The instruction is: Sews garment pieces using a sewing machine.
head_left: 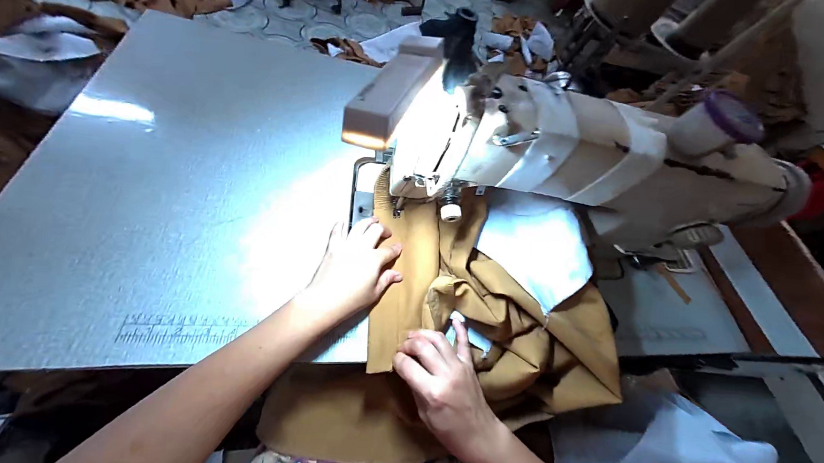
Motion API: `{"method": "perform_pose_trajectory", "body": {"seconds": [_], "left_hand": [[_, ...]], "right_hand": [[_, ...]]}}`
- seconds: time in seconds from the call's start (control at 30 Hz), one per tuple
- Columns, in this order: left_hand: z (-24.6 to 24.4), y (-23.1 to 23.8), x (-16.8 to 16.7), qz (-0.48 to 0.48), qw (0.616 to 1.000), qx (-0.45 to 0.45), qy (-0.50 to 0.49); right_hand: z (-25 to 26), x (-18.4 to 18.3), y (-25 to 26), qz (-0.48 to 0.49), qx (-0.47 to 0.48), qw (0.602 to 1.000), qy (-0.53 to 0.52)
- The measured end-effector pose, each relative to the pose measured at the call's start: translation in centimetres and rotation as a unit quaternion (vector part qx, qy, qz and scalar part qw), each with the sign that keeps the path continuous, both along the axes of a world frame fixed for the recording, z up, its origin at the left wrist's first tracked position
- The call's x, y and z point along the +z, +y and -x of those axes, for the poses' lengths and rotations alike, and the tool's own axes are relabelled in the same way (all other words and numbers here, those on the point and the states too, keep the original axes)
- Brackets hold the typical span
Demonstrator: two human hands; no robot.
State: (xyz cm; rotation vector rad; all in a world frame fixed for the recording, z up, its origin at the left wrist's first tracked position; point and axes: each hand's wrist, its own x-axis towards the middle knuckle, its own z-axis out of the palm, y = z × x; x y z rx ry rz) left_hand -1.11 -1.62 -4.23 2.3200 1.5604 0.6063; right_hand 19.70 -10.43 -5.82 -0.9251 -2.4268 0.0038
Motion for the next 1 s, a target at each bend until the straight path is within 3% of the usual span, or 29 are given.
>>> {"method": "perform_pose_trajectory", "body": {"seconds": [0.43,1.0], "left_hand": [[0.0,0.9,1.3,0.032,0.999,0.023,0.016],[-0.3,1.8,1.6,0.100,0.989,0.030,0.105]], "right_hand": [[0.4,0.1,0.8,0.012,-0.005,1.000,0.003],[0.9,0.3,3.7,0.063,0.019,0.998,0.020]]}}
